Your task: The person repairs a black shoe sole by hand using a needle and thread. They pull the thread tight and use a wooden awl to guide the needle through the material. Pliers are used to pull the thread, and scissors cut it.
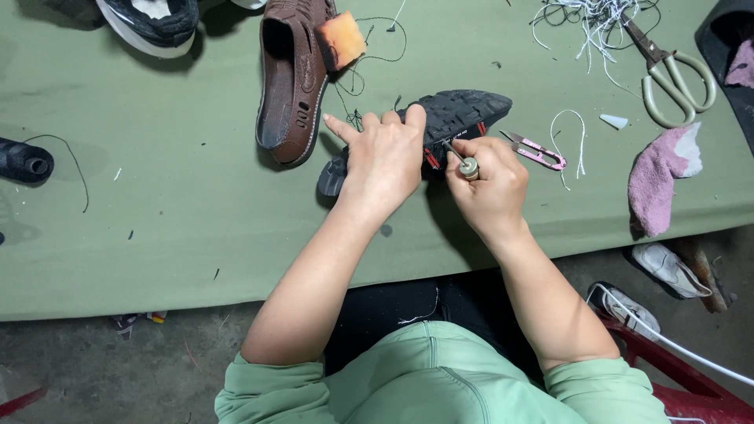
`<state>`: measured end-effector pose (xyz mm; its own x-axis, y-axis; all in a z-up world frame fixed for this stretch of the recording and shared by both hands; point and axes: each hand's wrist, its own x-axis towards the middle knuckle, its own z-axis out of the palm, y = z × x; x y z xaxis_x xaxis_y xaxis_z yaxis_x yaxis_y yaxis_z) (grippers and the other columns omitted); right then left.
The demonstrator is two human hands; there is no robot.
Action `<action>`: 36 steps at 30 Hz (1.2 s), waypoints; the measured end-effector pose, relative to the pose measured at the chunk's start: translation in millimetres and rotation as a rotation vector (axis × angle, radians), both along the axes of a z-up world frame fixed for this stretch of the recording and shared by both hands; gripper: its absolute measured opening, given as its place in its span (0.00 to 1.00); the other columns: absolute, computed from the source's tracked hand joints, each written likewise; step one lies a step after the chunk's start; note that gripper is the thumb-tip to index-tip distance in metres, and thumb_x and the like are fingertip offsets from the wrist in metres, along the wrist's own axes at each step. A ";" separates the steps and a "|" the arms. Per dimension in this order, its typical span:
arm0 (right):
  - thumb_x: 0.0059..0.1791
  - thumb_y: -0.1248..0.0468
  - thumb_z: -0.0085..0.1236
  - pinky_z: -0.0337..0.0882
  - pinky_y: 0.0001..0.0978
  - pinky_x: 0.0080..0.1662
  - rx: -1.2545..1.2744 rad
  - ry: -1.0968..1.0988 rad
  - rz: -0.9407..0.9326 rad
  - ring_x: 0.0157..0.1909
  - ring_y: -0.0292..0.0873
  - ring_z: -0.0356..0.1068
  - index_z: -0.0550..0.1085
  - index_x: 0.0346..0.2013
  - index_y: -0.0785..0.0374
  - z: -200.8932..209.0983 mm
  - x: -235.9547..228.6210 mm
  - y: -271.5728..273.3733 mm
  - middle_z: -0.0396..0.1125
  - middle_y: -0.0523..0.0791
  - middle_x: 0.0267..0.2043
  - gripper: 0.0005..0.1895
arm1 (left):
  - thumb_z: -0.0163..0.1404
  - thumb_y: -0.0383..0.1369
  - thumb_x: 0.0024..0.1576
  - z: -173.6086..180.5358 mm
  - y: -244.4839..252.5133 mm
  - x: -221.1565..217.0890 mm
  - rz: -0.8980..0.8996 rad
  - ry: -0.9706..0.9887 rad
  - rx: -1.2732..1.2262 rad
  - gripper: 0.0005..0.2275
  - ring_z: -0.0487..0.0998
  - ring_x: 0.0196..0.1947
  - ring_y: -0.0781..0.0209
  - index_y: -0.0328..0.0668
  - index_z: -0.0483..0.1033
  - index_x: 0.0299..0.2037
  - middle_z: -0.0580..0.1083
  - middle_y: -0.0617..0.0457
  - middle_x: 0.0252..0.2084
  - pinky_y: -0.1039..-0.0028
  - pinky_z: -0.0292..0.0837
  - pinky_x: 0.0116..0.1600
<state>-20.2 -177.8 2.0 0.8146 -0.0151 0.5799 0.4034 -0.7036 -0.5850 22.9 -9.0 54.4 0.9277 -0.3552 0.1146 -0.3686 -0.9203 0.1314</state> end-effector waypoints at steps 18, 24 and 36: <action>0.44 0.73 0.54 0.69 0.31 0.34 0.552 0.292 0.357 0.29 0.40 0.71 0.75 0.28 0.64 -18.0 0.3 -16.7 0.70 0.49 0.30 0.03 | 0.59 0.37 0.49 12.9 9.0 5.4 -0.063 0.220 -0.100 0.15 0.76 0.35 0.29 0.35 0.70 0.37 0.75 0.35 0.31 0.04 0.36 0.45; 0.42 0.71 0.61 0.69 0.33 0.33 0.633 0.326 0.511 0.32 0.45 0.71 0.76 0.27 0.70 -10.5 -23.6 -37.4 0.71 0.55 0.33 0.03 | 0.60 0.40 0.50 12.2 10.4 15.0 -0.031 0.293 -0.112 0.17 0.77 0.36 0.28 0.36 0.70 0.38 0.76 0.34 0.32 0.04 0.34 0.45; 0.52 0.69 0.64 0.68 0.39 0.44 0.283 0.150 0.212 0.40 0.52 0.73 0.79 0.41 0.69 26.5 -19.5 -26.6 0.71 0.55 0.40 0.05 | 0.64 0.43 0.49 13.9 8.2 10.1 -0.038 0.262 -0.095 0.21 0.77 0.36 0.26 0.34 0.70 0.39 0.76 0.33 0.32 0.04 0.37 0.45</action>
